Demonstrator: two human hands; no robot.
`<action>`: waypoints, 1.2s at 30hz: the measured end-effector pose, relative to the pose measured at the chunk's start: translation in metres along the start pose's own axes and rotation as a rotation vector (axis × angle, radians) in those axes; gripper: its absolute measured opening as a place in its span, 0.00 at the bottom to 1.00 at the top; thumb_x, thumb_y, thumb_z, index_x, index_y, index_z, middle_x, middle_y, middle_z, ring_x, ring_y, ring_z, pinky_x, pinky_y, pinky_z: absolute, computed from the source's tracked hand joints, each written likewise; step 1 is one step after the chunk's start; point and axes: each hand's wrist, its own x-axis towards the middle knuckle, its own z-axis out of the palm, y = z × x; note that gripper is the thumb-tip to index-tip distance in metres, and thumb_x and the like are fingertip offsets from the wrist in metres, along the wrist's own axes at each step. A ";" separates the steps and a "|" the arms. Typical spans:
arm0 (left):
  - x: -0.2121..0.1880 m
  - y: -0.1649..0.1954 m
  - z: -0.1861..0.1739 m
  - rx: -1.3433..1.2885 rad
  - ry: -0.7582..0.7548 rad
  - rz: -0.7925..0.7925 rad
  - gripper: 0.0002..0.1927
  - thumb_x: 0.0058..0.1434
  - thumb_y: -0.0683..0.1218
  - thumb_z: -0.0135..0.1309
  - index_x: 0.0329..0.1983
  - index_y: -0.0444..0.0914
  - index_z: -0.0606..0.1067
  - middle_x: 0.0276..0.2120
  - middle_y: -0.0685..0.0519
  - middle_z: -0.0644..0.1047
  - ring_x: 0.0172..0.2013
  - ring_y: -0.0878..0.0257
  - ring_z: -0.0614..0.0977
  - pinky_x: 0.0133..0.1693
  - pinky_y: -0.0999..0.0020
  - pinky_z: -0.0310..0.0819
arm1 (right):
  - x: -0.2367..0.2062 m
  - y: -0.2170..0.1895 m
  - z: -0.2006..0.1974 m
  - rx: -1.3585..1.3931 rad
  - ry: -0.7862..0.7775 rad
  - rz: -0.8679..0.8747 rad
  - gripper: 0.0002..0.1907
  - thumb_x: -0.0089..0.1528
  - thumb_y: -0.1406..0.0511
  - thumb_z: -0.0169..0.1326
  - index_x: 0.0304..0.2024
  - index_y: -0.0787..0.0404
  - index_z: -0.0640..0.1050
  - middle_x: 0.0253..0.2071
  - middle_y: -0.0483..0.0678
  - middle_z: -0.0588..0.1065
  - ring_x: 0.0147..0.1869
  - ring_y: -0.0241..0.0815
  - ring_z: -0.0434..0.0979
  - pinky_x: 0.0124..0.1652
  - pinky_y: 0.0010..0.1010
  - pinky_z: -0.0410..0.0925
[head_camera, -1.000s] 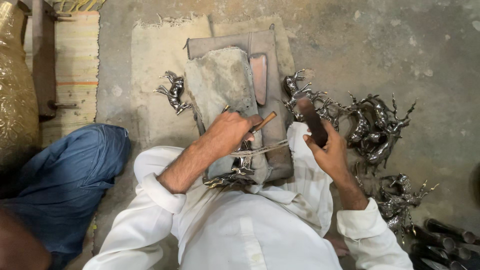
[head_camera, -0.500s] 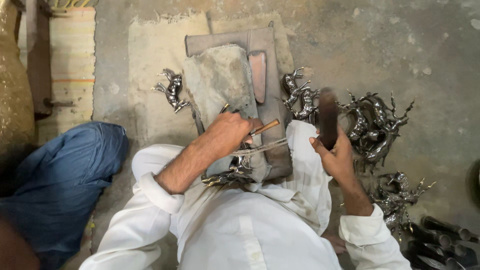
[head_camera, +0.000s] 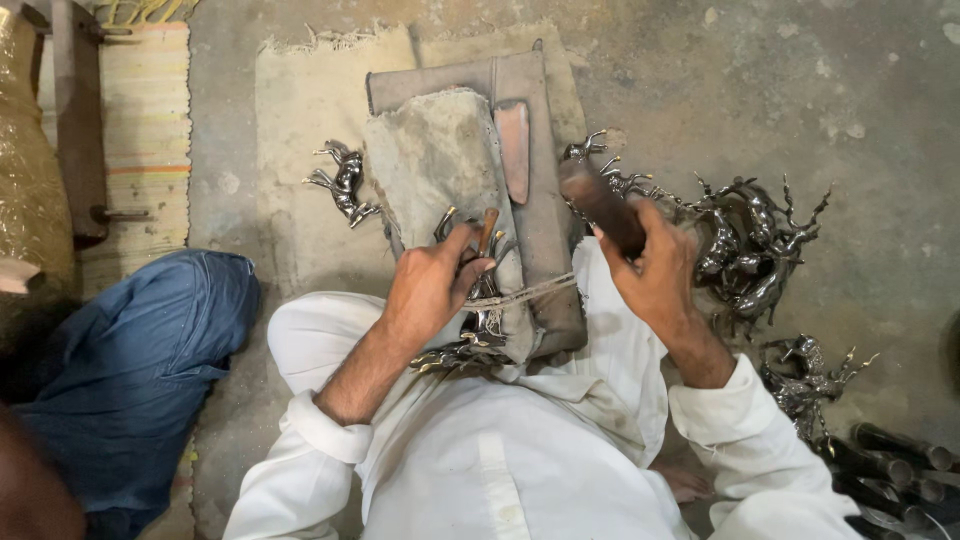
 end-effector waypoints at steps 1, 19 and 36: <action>0.000 0.000 0.000 0.025 -0.007 0.008 0.16 0.62 0.46 0.62 0.48 0.35 0.72 0.26 0.41 0.80 0.29 0.41 0.82 0.30 0.50 0.74 | 0.004 -0.003 -0.005 -0.089 -0.020 -0.089 0.19 0.59 0.67 0.63 0.51 0.61 0.74 0.35 0.54 0.77 0.35 0.56 0.79 0.35 0.44 0.68; 0.033 0.007 0.004 0.204 -0.318 0.146 0.16 0.59 0.46 0.60 0.51 0.43 0.78 0.30 0.43 0.82 0.33 0.43 0.84 0.36 0.46 0.74 | -0.016 0.038 -0.027 -0.218 -0.249 0.146 0.18 0.58 0.62 0.64 0.48 0.60 0.76 0.33 0.58 0.77 0.35 0.60 0.79 0.35 0.46 0.69; 0.037 0.005 -0.007 0.176 -0.326 0.168 0.19 0.56 0.44 0.63 0.51 0.40 0.77 0.30 0.42 0.81 0.34 0.41 0.83 0.36 0.46 0.74 | -0.024 0.048 -0.010 -0.342 -0.192 0.021 0.17 0.57 0.67 0.62 0.49 0.61 0.78 0.31 0.53 0.77 0.33 0.46 0.75 0.35 0.39 0.67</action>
